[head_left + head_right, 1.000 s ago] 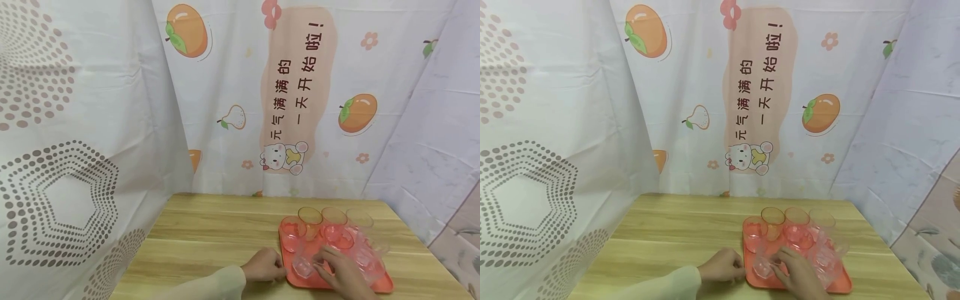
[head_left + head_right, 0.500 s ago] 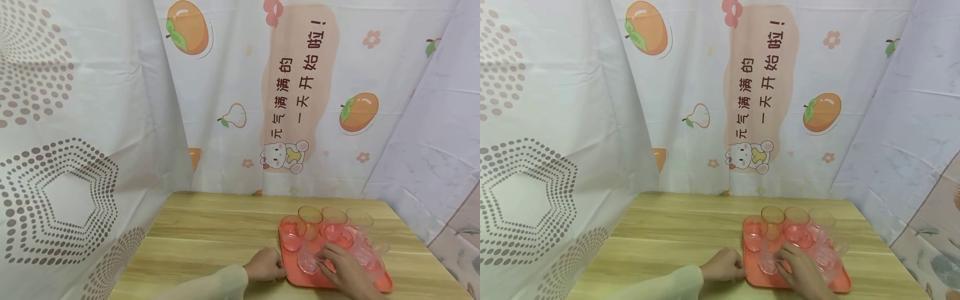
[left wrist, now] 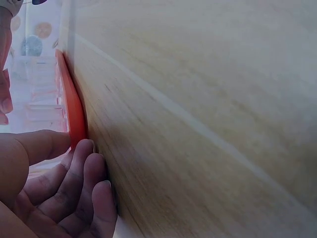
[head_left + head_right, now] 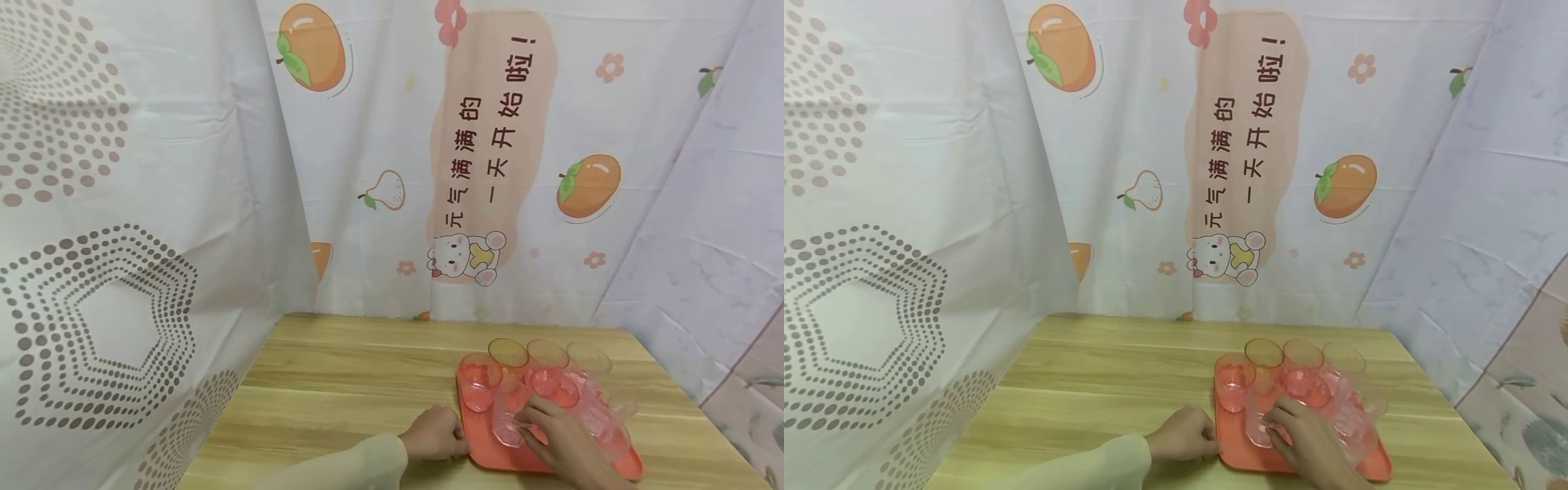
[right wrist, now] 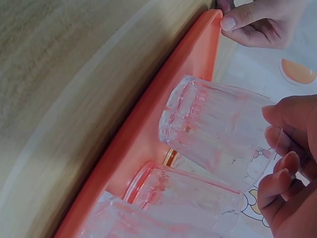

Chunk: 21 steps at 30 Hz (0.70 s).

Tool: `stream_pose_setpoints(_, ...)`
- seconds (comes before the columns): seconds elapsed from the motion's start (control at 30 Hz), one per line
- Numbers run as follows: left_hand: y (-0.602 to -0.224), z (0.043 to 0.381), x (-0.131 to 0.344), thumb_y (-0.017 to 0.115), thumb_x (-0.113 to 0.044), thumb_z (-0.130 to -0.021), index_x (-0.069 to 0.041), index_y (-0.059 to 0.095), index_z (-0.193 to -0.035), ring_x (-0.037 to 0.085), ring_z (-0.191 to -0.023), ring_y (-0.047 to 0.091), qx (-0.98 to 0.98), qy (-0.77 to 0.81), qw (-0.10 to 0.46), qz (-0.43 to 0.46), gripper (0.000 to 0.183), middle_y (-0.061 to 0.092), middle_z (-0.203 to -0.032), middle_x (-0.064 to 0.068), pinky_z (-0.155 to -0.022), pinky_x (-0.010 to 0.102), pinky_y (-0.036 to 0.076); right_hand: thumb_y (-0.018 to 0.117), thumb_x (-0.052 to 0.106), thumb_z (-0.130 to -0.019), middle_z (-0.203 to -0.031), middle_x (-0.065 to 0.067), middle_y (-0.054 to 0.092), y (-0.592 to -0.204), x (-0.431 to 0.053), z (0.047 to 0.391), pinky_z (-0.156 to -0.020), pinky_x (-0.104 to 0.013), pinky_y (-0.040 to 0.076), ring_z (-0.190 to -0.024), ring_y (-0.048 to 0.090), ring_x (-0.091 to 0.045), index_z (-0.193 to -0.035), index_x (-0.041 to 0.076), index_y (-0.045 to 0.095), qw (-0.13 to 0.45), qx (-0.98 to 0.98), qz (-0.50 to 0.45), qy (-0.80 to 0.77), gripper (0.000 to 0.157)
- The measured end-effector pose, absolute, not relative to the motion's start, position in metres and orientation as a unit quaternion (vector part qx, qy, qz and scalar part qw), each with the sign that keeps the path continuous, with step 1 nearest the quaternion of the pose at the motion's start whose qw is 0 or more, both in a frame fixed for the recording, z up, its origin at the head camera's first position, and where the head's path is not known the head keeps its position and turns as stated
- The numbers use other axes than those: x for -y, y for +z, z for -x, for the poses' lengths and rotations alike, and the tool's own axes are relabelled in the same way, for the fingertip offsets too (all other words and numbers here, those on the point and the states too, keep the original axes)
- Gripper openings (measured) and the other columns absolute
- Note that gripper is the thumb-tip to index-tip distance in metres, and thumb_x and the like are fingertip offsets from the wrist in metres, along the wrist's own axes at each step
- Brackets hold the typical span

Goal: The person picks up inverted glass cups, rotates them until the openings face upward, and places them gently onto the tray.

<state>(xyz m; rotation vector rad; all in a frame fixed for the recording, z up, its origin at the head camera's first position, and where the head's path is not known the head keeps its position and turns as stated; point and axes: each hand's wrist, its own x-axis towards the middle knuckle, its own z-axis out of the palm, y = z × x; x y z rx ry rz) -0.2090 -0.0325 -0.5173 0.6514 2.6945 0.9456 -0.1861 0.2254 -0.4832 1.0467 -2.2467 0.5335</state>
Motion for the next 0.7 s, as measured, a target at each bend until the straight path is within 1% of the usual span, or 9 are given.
stream_pose_setpoints(0.2,-0.518,0.21,0.033,0.08,-0.022,-0.086,-0.019,0.068,-0.056,0.0,-0.043,0.042,-0.922,0.301,0.089,-0.227,0.032,0.05,-0.045,-0.017,-0.045,0.019,0.034,0.093,-0.001,-0.062,-0.089,0.019,0.054,-0.482,-0.222,0.189,-0.069,-0.013,0.045,-0.079,0.058,0.0,-0.089,0.024,0.071,0.289,0.851,-0.391,0.201,0.043)
stream_pose_setpoints(0.43,-0.52,0.212,0.033,0.08,-0.024,-0.087,-0.02,0.066,-0.054,0.0,-0.042,0.039,-0.924,0.295,0.088,-0.226,0.036,0.049,-0.044,-0.016,-0.043,0.019,0.031,0.093,0.004,-0.066,-0.088,0.02,0.056,-0.481,-0.222,0.191,-0.068,-0.013,0.047,-0.079,0.06,0.001,-0.087,0.023,0.073,0.276,0.86,-0.378,0.204,0.035)
stream_pose_setpoints(0.5,-0.521,0.213,0.032,0.081,-0.024,-0.087,-0.02,0.066,-0.054,0.001,-0.042,0.039,-0.925,0.291,0.085,-0.227,0.036,0.049,-0.044,-0.016,-0.044,0.019,0.031,0.092,0.006,-0.069,-0.088,0.02,0.056,-0.48,-0.223,0.19,-0.066,-0.017,0.05,-0.079,0.061,0.0,-0.087,0.023,0.073,0.261,0.87,-0.364,0.207,0.031)
stream_pose_setpoints(0.6,-0.52,0.213,0.032,0.08,-0.027,-0.088,-0.021,0.066,-0.055,0.001,-0.045,0.04,-0.927,0.28,0.075,-0.236,0.036,0.049,-0.046,-0.017,-0.047,0.019,0.032,0.091,0.013,-0.076,-0.087,0.023,0.057,-0.475,-0.223,0.188,-0.065,-0.022,0.052,-0.077,0.06,0.001,-0.087,0.026,0.073,0.236,0.886,-0.331,0.225,0.024)
stream_pose_setpoints(0.7,-0.517,0.217,0.037,0.076,-0.029,-0.09,-0.021,0.065,-0.058,0.0,-0.047,0.042,-0.926,0.271,0.058,-0.256,0.035,0.047,-0.049,-0.017,-0.048,0.019,0.035,0.087,0.018,-0.082,-0.085,0.025,0.055,-0.469,-0.222,0.187,-0.059,-0.022,0.047,-0.071,0.052,0.004,-0.086,0.029,0.072,0.229,0.892,-0.302,0.246,0.019)
